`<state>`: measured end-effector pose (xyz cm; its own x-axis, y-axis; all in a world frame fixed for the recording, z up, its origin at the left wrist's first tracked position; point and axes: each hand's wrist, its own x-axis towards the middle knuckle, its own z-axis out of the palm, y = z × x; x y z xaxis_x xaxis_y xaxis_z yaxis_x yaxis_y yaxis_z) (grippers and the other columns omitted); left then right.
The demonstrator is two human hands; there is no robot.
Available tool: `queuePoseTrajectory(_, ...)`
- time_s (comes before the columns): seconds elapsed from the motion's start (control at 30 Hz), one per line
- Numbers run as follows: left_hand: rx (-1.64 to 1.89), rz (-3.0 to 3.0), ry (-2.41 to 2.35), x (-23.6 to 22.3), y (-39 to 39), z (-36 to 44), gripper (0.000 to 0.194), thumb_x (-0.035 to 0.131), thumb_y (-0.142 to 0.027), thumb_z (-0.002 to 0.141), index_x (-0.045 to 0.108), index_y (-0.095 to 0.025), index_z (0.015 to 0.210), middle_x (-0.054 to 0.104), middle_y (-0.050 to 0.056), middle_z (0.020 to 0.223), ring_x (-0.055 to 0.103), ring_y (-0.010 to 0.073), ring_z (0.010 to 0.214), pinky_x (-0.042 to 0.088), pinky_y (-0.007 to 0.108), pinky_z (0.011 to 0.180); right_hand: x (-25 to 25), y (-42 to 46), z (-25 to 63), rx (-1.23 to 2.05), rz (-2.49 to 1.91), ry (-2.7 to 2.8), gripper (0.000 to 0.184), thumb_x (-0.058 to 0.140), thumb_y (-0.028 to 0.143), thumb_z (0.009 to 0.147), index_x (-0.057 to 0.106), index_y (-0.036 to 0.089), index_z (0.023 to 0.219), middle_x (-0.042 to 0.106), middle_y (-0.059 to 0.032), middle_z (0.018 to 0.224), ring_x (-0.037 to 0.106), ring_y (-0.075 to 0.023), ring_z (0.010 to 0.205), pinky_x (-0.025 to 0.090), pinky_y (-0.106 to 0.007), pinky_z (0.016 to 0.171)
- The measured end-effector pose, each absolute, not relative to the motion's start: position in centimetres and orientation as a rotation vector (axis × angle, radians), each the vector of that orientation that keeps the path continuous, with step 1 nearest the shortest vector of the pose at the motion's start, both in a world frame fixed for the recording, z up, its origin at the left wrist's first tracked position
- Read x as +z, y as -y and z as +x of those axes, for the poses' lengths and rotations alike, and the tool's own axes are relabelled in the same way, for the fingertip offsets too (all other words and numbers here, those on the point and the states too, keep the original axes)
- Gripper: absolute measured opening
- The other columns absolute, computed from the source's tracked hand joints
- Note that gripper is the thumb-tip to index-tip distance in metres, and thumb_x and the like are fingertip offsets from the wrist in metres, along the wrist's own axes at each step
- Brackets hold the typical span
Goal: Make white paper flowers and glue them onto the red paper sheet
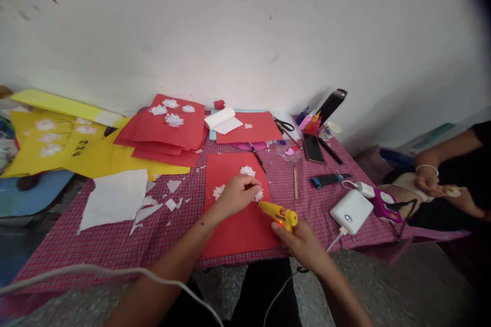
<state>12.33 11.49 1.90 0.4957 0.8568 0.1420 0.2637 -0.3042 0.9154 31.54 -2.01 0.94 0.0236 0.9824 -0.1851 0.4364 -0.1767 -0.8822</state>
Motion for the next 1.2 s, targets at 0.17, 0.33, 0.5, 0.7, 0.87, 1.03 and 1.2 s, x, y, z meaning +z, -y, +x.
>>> queuePoseTrajectory(0.17,0.832,1.829,-0.922,1.5,-10.9,11.5,0.016,0.056,-0.021,0.087,0.071,-0.018,0.083,0.070,0.002,0.083,0.063,0.0147,0.079,0.047,0.026,0.074,0.4,1.9,31.4,1.073,-1.721,1.505,0.030,0.059,0.045,0.089,0.070,0.018,0.094,0.061,-0.0014,0.068,0.052,-0.0158,0.059,0.042,-0.026,0.053)
queuePoseTrajectory(0.33,0.845,1.842,-0.945,2.0,-10.8,11.0,0.015,0.057,-0.021,0.087,0.071,-0.018,0.085,0.069,0.002,0.084,0.062,0.0146,0.079,0.046,0.025,0.072,0.4,1.5,30.8,1.069,-1.752,1.540,0.030,0.056,0.045,0.091,0.068,0.018,0.096,0.062,-0.0020,0.072,0.053,-0.0175,0.064,0.042,-0.027,0.057)
queuePoseTrajectory(0.5,0.836,1.849,-0.953,1.9,-11.0,10.9,0.016,0.056,-0.020,0.088,0.072,-0.018,0.088,0.070,0.002,0.086,0.062,0.0146,0.079,0.046,0.026,0.072,0.8,1.4,30.4,1.048,-1.762,1.554,0.031,0.056,0.046,0.091,0.067,0.018,0.096,0.062,-0.0027,0.075,0.054,-0.0181,0.065,0.043,-0.028,0.059)
queuePoseTrajectory(0.7,0.836,1.856,-0.965,1.5,-10.8,11.0,0.016,0.056,-0.020,0.088,0.071,-0.018,0.085,0.070,0.002,0.085,0.062,0.0142,0.077,0.045,0.025,0.071,1.5,2.2,30.8,0.993,-1.776,1.560,0.030,0.057,0.045,0.091,0.066,0.017,0.085,0.057,-0.0012,0.066,0.048,-0.0157,0.058,0.037,-0.026,0.052)
queuePoseTrajectory(0.87,0.831,1.860,-0.968,1.3,-10.8,11.0,0.016,0.056,-0.021,0.088,0.072,-0.019,0.085,0.071,0.001,0.085,0.062,0.0142,0.077,0.046,0.026,0.072,1.3,2.1,30.9,1.020,-1.787,1.507,0.031,0.057,0.047,0.091,0.064,0.017,0.085,0.057,-0.0015,0.065,0.048,-0.0152,0.056,0.032,-0.024,0.046)
queuePoseTrajectory(1.03,0.809,1.850,-0.966,1.2,-10.9,11.0,0.017,0.056,-0.021,0.088,0.072,-0.019,0.086,0.072,0.001,0.085,0.063,0.0146,0.078,0.046,0.025,0.072,0.9,1.8,31.0,1.010,-1.811,1.479,0.034,0.056,0.049,0.091,0.063,0.017,0.084,0.054,-0.0010,0.061,0.048,-0.0150,0.054,0.034,-0.024,0.045)
queuePoseTrajectory(1.2,0.818,1.869,-0.960,1.5,-10.9,10.9,0.017,0.055,-0.019,0.088,0.072,-0.019,0.085,0.072,0.001,0.086,0.063,0.0146,0.079,0.047,0.026,0.073,0.6,2.3,31.5,1.080,-1.788,1.410,0.033,0.057,0.049,0.091,0.064,0.017,0.092,0.052,0.0010,0.059,0.046,-0.0136,0.051,0.035,-0.023,0.045)
